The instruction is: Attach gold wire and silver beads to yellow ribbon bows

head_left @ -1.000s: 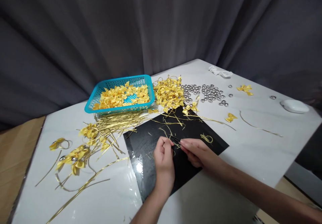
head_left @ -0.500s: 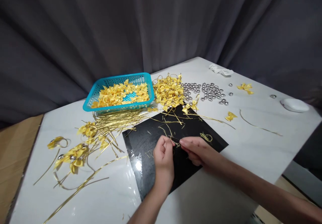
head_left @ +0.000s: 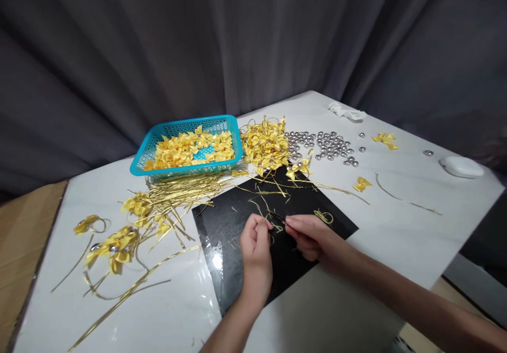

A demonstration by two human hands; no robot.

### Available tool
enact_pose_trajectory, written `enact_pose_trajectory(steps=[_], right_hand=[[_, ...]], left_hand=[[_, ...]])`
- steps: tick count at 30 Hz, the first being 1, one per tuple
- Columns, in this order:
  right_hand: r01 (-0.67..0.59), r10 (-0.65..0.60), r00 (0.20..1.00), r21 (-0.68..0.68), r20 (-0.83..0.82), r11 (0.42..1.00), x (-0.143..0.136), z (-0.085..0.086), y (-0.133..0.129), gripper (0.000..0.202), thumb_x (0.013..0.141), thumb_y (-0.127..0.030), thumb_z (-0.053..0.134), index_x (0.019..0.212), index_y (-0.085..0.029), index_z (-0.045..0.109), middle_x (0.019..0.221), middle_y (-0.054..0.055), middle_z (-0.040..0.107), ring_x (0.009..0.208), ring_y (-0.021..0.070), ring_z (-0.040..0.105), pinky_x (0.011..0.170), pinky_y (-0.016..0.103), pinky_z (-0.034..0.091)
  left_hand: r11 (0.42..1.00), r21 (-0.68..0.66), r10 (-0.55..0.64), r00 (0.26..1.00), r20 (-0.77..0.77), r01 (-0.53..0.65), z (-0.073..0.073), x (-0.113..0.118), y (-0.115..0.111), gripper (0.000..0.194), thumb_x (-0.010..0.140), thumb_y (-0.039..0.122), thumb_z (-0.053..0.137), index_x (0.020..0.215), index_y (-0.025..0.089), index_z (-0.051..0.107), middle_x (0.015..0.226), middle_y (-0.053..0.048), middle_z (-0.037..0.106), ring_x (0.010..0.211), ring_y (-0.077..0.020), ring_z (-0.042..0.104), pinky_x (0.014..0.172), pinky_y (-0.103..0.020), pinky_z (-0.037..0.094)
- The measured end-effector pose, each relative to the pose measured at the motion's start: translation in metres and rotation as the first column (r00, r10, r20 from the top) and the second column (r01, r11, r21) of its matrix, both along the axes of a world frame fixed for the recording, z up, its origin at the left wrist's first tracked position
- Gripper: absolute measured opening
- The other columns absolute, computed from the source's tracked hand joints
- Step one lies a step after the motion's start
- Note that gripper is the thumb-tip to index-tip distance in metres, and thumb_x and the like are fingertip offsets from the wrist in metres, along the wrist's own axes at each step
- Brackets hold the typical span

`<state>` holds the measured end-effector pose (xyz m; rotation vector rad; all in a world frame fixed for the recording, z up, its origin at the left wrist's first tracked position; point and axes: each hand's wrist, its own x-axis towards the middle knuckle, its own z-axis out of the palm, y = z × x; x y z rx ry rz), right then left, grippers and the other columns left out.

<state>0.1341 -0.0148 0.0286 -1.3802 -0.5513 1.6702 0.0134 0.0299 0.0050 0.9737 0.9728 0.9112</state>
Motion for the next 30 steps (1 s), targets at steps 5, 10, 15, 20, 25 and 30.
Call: enact_pose_trajectory(steps=[5, 10, 15, 20, 25, 30], right_hand=[[-0.003, 0.003, 1.0, -0.002, 0.003, 1.0, -0.0009, 0.0005, -0.0012, 0.052, 0.065, -0.061, 0.064, 0.059, -0.019, 0.033, 0.041, -0.013, 0.02, 0.037, 0.0007, 0.01, 0.038, 0.02, 0.004], [-0.018, 0.017, 0.999, 0.012, 0.027, 1.0, -0.004, 0.0006, 0.0013, 0.054, 0.064, -0.06, 0.065, 0.058, -0.019, 0.031, 0.041, -0.013, 0.02, 0.037, 0.0007, 0.011, 0.037, 0.019, 0.005], [-0.002, 0.002, 0.998, 0.01, 0.07, 1.0, -0.0045, 0.0004, 0.0033, 0.053, 0.067, -0.06, 0.063, 0.058, -0.02, 0.031, 0.04, -0.013, 0.018, 0.036, 0.0009, 0.01, 0.036, 0.019, 0.005], [-0.005, 0.005, 0.996, -0.001, 0.09, 1.0, -0.0026, 0.0012, 0.0024, 0.053, 0.067, -0.063, 0.06, 0.06, -0.02, 0.03, 0.042, -0.013, 0.017, 0.037, 0.0012, 0.008, 0.037, 0.018, 0.005], [-0.053, 0.051, 0.984, 0.005, 0.173, 0.999, -0.0042, -0.0005, 0.0028, 0.052, 0.068, -0.063, 0.058, 0.059, -0.02, 0.029, 0.043, -0.012, 0.018, 0.037, 0.0021, 0.011, 0.037, 0.018, 0.009], [-0.005, -0.011, 0.906, 0.035, 0.424, 0.999, 0.0016, -0.0027, 0.0032, 0.047, 0.079, -0.064, 0.037, 0.061, -0.022, 0.028, 0.045, -0.011, 0.014, 0.039, 0.0057, 0.011, 0.038, 0.021, 0.013]], left_hand=[[1.0, -0.005, 0.0, 1.0, 0.004, 0.0, -0.0008, -0.0002, 0.0001, 0.032, 0.079, 0.044, 0.053, 0.062, 0.019, 0.045, 0.048, 0.008, 0.024, 0.042, -0.0075, 0.022, 0.042, -0.02, 0.019], [1.0, -0.001, -0.03, 1.0, 0.002, 0.03, -0.0021, 0.0005, 0.0011, 0.032, 0.077, 0.043, 0.056, 0.059, 0.018, 0.045, 0.047, 0.008, 0.025, 0.042, -0.0072, 0.023, 0.042, -0.02, 0.019], [0.999, 0.004, -0.04, 0.999, 0.003, 0.04, -0.001, 0.0012, 0.0008, 0.031, 0.077, 0.042, 0.055, 0.059, 0.018, 0.045, 0.046, 0.008, 0.026, 0.042, -0.0071, 0.024, 0.043, -0.02, 0.021], [0.999, 0.007, -0.04, 0.999, 0.0, 0.04, -0.0003, 0.0015, 0.0008, 0.031, 0.077, 0.041, 0.054, 0.059, 0.018, 0.045, 0.046, 0.008, 0.026, 0.042, -0.0073, 0.024, 0.043, -0.02, 0.021], [0.999, 0.012, -0.042, 0.999, 0.0, 0.042, -0.0007, 0.0014, 0.0009, 0.031, 0.077, 0.041, 0.054, 0.059, 0.018, 0.044, 0.046, 0.009, 0.025, 0.042, -0.0071, 0.024, 0.043, -0.02, 0.02], [0.999, 0.023, -0.031, 0.999, 0.015, 0.03, -0.0008, 0.0022, 0.0005, 0.032, 0.077, 0.043, 0.054, 0.059, 0.018, 0.045, 0.047, 0.008, 0.026, 0.042, -0.0075, 0.026, 0.043, -0.02, 0.022]])
